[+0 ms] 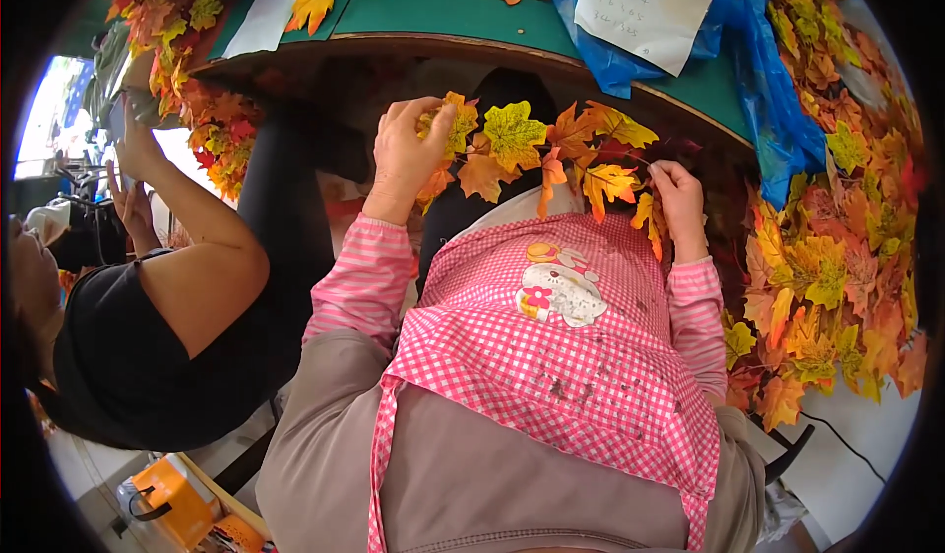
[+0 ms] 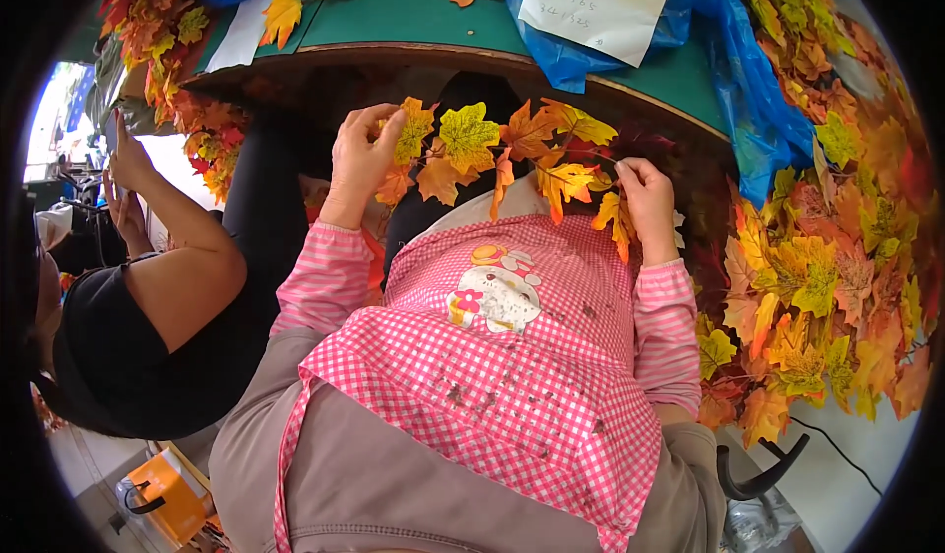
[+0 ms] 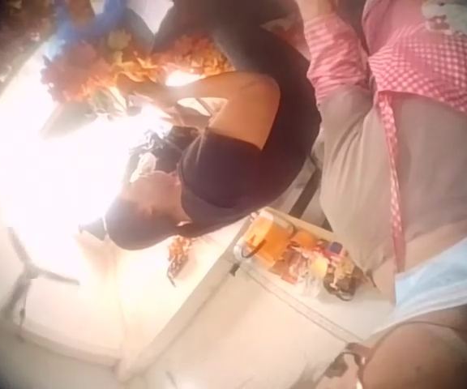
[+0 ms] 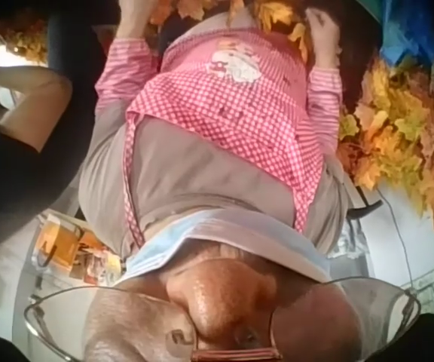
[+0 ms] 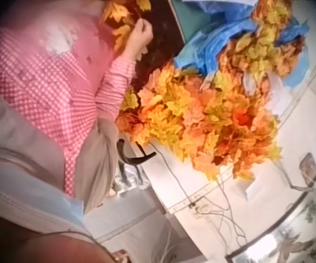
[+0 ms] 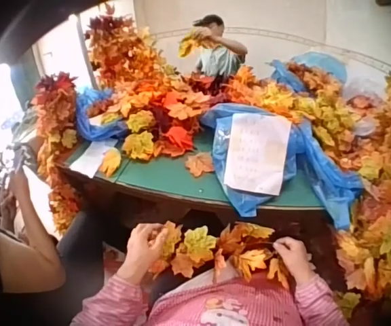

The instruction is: The person assembles artificial leaves into a decorative garland by hand.

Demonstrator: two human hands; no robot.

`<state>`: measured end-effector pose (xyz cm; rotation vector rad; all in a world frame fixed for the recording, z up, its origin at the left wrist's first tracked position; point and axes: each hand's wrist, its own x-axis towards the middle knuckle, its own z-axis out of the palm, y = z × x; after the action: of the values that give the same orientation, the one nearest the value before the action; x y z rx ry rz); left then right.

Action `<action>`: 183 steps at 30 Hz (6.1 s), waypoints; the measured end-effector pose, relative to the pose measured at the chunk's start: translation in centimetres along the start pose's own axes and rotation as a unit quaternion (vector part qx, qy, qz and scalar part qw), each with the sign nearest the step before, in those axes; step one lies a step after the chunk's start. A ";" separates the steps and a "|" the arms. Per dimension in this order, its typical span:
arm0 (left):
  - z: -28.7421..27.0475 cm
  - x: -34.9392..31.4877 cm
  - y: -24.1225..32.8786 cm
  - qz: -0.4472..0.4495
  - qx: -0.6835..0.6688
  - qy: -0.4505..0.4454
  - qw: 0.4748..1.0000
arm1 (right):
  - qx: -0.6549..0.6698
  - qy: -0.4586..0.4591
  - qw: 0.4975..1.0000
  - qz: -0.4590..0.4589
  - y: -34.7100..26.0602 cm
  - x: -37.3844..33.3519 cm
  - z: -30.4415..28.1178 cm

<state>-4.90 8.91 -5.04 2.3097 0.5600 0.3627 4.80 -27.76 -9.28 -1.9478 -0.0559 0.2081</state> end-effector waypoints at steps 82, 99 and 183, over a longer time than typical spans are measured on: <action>7.9 -0.1 2.2 -0.067 -0.442 -0.170 0.878 | 0.020 0.001 1.000 -0.020 -0.5 -1.0 0.2; 7.7 -0.1 2.4 -0.075 -0.452 -0.172 0.872 | -0.008 0.008 1.000 -0.027 -0.5 -0.9 0.1; 3.7 -1.4 -5.6 -0.165 -0.414 -0.132 0.885 | -0.105 0.063 0.992 -0.042 4.0 0.2 -1.9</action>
<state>-6.24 9.69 -11.72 1.3740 0.5137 0.0810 5.13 -30.96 -12.28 -2.1593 -0.0803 0.0231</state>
